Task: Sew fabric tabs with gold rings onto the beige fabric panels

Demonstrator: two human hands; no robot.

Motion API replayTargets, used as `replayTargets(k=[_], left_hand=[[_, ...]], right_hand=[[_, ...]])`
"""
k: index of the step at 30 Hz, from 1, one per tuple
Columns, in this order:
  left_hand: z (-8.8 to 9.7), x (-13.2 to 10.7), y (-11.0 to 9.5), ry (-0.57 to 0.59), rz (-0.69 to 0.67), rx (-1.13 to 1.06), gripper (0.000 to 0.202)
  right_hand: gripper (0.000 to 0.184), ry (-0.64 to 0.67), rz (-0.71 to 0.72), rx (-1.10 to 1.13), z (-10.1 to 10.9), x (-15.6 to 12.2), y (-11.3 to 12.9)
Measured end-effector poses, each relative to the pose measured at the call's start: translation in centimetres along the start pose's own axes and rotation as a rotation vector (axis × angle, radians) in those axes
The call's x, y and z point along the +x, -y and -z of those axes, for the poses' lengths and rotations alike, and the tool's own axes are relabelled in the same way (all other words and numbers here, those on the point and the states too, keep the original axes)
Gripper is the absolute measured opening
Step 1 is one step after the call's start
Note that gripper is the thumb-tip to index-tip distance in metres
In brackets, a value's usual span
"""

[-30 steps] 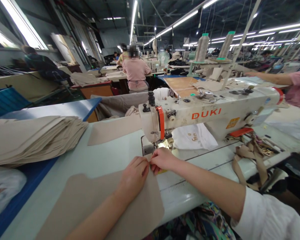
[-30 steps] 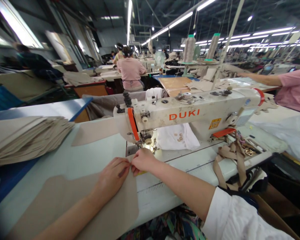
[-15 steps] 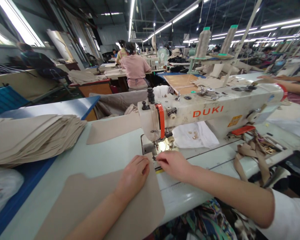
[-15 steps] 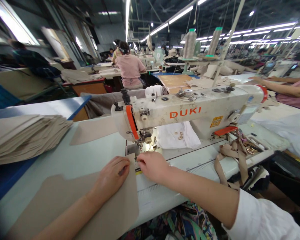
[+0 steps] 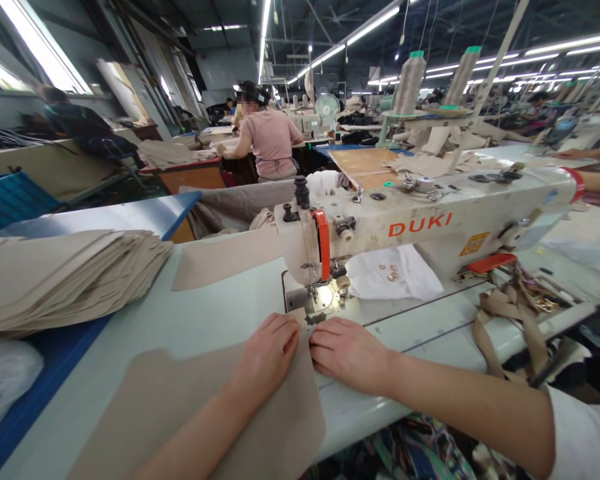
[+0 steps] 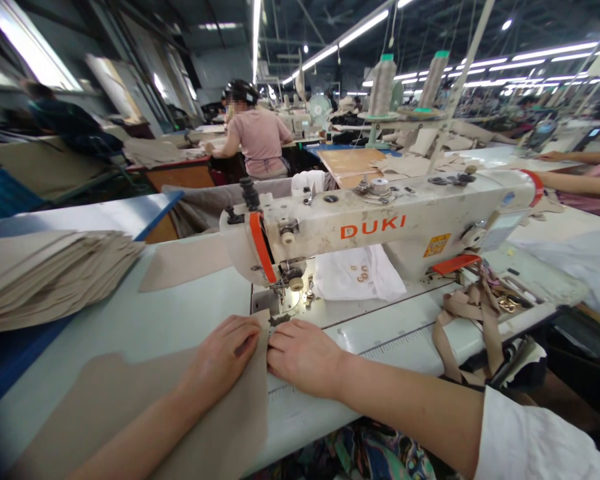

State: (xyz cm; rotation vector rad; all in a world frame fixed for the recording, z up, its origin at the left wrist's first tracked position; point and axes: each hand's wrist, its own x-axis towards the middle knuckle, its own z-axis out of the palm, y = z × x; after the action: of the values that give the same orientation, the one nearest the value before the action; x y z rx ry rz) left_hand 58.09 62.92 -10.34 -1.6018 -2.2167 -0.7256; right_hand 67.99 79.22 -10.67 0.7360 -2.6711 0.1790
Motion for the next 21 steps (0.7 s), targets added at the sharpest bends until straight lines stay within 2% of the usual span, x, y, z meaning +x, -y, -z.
replayTargets(k=[4,11,21], left_hand=[[-0.08,-0.11,-0.01,0.015,0.017,0.006,0.017],[-0.29,-0.4,0.05,0.014,0.028,0.002,0.018],[-0.21,-0.42,-0.01,-0.004,0.004,0.01,0.019]], right_hand=[[0.013,-0.07,-0.025,0.031,-0.43,0.46,0.0],[0.012,-0.05,-0.093,0.106,-0.6,0.77,0.25],[0.01,-0.041,-0.079,0.1,-0.79,0.67,0.24]])
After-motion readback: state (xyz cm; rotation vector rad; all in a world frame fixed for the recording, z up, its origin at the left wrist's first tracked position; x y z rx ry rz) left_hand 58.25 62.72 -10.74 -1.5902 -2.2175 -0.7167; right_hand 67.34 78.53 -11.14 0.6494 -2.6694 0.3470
